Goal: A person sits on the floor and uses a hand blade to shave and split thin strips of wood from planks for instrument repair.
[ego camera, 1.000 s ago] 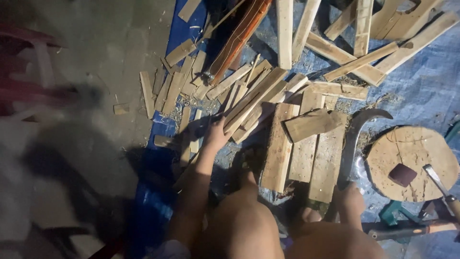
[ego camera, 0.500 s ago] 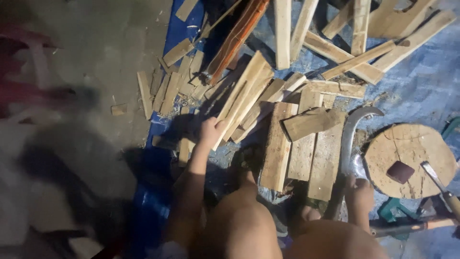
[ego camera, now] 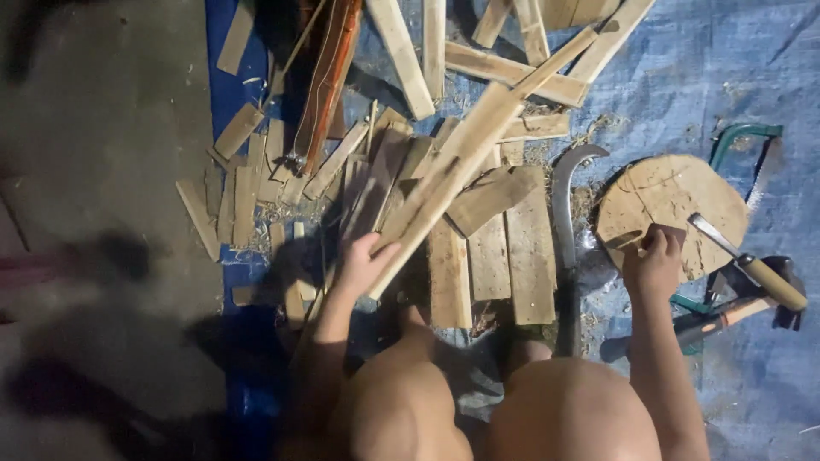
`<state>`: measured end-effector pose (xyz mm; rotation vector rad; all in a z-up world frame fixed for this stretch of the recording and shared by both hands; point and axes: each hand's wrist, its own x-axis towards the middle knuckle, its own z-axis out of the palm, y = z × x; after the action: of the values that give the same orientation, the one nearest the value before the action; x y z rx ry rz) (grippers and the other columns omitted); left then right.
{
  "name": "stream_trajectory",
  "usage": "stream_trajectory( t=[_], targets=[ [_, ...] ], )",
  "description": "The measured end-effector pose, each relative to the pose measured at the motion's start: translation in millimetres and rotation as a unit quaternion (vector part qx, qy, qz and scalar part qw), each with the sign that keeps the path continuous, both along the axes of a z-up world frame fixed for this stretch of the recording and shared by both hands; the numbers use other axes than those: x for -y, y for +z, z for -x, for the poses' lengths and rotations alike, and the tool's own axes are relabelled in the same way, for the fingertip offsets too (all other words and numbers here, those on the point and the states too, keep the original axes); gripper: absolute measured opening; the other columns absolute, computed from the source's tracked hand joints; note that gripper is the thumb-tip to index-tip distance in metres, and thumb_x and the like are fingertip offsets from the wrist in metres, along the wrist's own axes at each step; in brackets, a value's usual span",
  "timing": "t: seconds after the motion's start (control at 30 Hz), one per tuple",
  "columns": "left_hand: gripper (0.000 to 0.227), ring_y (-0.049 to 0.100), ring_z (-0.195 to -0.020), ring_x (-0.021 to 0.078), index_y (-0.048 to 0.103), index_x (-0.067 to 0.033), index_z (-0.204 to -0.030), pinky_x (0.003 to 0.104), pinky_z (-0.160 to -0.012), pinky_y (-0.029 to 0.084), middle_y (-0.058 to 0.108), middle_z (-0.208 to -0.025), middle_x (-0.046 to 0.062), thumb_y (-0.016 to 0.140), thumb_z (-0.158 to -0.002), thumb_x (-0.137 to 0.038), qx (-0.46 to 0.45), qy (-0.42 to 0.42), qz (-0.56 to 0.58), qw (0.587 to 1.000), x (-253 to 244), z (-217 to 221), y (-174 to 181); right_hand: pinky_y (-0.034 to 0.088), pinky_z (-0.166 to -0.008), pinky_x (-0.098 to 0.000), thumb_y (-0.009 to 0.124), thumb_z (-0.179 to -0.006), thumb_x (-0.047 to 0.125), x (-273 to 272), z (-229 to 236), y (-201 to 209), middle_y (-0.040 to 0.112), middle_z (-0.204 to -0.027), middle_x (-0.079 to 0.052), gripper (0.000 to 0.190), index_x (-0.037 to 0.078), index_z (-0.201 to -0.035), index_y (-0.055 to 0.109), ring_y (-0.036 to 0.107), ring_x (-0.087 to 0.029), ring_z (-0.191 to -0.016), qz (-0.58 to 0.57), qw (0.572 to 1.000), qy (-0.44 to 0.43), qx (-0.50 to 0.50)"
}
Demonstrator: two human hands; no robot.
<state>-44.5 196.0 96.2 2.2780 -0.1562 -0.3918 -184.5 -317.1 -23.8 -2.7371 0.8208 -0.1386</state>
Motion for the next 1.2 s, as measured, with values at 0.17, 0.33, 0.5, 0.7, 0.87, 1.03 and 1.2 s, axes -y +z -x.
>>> stream_trajectory(
  t=[0.17,0.33,0.5,0.7,0.87,1.03,1.2],
  targets=[
    [0.017,0.065,-0.06,0.017,0.067,-0.0041,-0.092,0.028,-0.054,0.054,0.07,-0.076,0.008,0.069,-0.094,-0.02,-0.122,-0.011,0.042,0.992,36.4,9.9,6.6,0.053,-0.076,-0.0508,0.079,-0.091,0.023,-0.3,5.1,-11.4,0.06,-0.122,-0.021,0.038,0.0,-0.117,0.064,0.062,-0.044,-0.1,0.082,0.996,0.01,0.021],
    [0.021,0.049,-0.052,0.0162,0.065,-0.0027,-0.084,0.031,-0.05,0.041,0.06,-0.061,0.005,0.068,-0.094,-0.022,-0.004,-0.039,0.046,0.998,49.7,18.4,3.6,0.046,-0.08,-0.0555,0.072,-0.095,0.025,4.4,6.5,-19.5,0.061,-0.133,-0.023,0.042,0.0,-0.128,0.064,0.061,-0.046,-0.109,0.091,0.996,-0.018,0.0],
    [0.025,0.043,-0.051,0.0147,0.057,-0.0037,-0.08,0.033,-0.049,0.035,0.052,-0.058,0.003,0.058,-0.101,-0.019,-0.002,-0.037,0.083,0.996,59.4,19.0,11.1,0.04,-0.085,-0.0583,0.068,-0.097,0.027,10.7,5.5,-15.5,0.062,-0.122,-0.028,0.041,-0.003,-0.126,0.065,0.053,-0.047,-0.109,0.071,0.995,-0.063,-0.021],
    [0.026,0.055,-0.057,0.0146,0.068,-0.0019,-0.101,0.029,-0.053,0.043,0.068,-0.074,0.005,0.061,-0.098,-0.026,-0.101,-0.019,0.04,0.994,68.0,18.5,29.6,0.036,-0.083,-0.0574,0.073,-0.097,0.032,18.1,11.5,-29.1,0.052,-0.124,-0.026,0.03,0.006,-0.113,0.069,0.048,-0.045,-0.105,0.05,0.991,-0.111,-0.05],
    [0.02,0.055,-0.06,0.0155,0.065,-0.0016,-0.095,0.029,-0.056,0.045,0.067,-0.074,0.006,0.062,-0.097,-0.021,-0.042,-0.031,0.077,0.996,70.2,22.4,18.9,0.036,-0.083,-0.059,0.074,-0.098,0.029,13.2,18.4,-25.8,0.047,-0.132,-0.025,0.029,0.005,-0.112,0.067,0.042,-0.046,-0.112,0.057,0.995,-0.085,-0.014],
    [0.017,0.054,-0.053,0.0199,0.066,-0.0024,-0.098,0.034,-0.051,0.043,0.065,-0.066,0.008,0.066,-0.094,-0.02,0.019,-0.023,0.048,0.998,71.4,23.1,5.2,0.031,-0.087,-0.0608,0.068,-0.1,0.025,9.8,12.6,-15.8,0.049,-0.127,-0.022,0.028,0.006,-0.121,0.066,0.041,-0.043,-0.113,0.021,0.994,-0.104,-0.038],
    [0.013,0.058,-0.055,0.0314,0.063,-0.002,-0.091,0.042,-0.052,0.045,0.063,-0.067,0.013,0.068,-0.094,-0.014,0.186,-0.037,-0.059,0.98,77.4,22.1,-2.8,0.032,-0.09,-0.0682,0.068,-0.099,0.029,16.3,19.2,-22.9,0.057,-0.127,-0.023,0.031,0.005,-0.118,0.068,0.051,-0.045,-0.111,0.01,0.994,-0.105,-0.022]
  ],
)
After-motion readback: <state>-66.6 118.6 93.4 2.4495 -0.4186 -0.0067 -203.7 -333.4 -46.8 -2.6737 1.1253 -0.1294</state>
